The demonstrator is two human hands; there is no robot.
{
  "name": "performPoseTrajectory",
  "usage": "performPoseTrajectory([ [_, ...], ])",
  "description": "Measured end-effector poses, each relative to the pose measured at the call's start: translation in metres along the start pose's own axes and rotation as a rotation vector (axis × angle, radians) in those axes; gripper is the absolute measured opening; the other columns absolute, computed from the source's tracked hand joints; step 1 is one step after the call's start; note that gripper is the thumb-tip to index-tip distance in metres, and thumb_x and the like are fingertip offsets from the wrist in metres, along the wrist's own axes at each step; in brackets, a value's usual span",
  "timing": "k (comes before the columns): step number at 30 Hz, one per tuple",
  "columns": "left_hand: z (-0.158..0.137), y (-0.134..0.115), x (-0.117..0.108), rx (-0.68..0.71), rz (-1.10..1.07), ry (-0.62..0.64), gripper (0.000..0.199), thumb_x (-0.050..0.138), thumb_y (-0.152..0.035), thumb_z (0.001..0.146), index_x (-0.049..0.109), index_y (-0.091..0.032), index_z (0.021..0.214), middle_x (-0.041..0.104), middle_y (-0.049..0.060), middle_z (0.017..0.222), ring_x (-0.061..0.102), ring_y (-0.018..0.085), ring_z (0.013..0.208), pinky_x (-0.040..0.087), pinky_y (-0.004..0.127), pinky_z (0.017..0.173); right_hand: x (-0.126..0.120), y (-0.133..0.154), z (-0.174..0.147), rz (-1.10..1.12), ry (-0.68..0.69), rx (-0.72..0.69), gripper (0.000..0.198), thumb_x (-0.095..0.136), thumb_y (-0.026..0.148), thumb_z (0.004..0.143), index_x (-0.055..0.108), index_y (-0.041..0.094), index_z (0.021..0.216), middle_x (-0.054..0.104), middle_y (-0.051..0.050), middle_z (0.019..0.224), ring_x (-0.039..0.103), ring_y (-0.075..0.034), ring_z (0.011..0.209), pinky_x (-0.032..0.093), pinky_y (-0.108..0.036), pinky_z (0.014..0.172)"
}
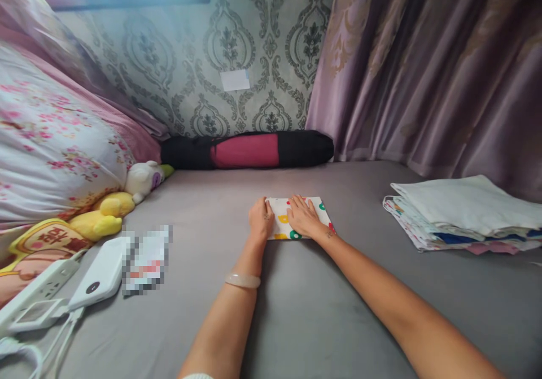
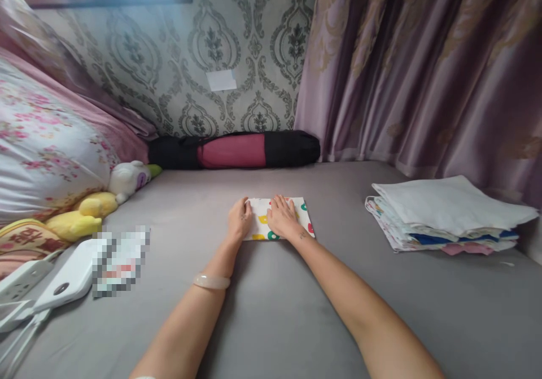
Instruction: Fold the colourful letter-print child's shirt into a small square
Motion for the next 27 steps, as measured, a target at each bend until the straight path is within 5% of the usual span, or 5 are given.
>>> performPoseTrajectory([
  [8,0.006,0.027,-0.013,-0.151,-0.234,-0.073,0.028,0.040,-0.022,0.089,0.063,-0.016,0.105,0.069,0.010,0.102,0.063,0.020,0.096,0.046,0.031,0.086,0.020,0.004,0.007,-0.008,0.046,0.045,0.059,0.020,0.037,0.094,0.029,0.007,0.145,0.025,-0.013,0.152,0.017,-0.024,0.141,0.007,-0.045,0.113],
  [17,0.013,0.063,-0.015,-0.391,-0.578,-0.184,0.024,0.042,-0.023,0.083,0.064,-0.016,0.092,0.070,0.007,0.085,0.066,0.016,0.073,0.050,0.027,0.071,0.011,0.014,0.002,-0.001,0.005,0.026,0.058,0.020,0.036,0.094,0.033,0.006,0.142,0.028,-0.015,0.151,0.020,-0.025,0.140,0.008,-0.047,0.113],
  [27,0.009,0.061,-0.017,-0.444,-0.717,-0.190,0.024,0.043,-0.024,0.082,0.062,-0.014,0.091,0.068,0.006,0.081,0.063,0.012,0.060,0.050,0.024,0.062,0.016,0.030,-0.008,0.014,-0.014,0.012,0.059,0.019,0.039,0.095,0.033,0.007,0.143,0.025,-0.014,0.152,0.018,-0.024,0.140,0.010,-0.043,0.113],
])
Point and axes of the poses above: each hand's wrist, its own z-axis towards the middle knuckle, its own x-axis out of the palm, y = z × x, the point moved 7 cm from there along z, towards the middle knuckle
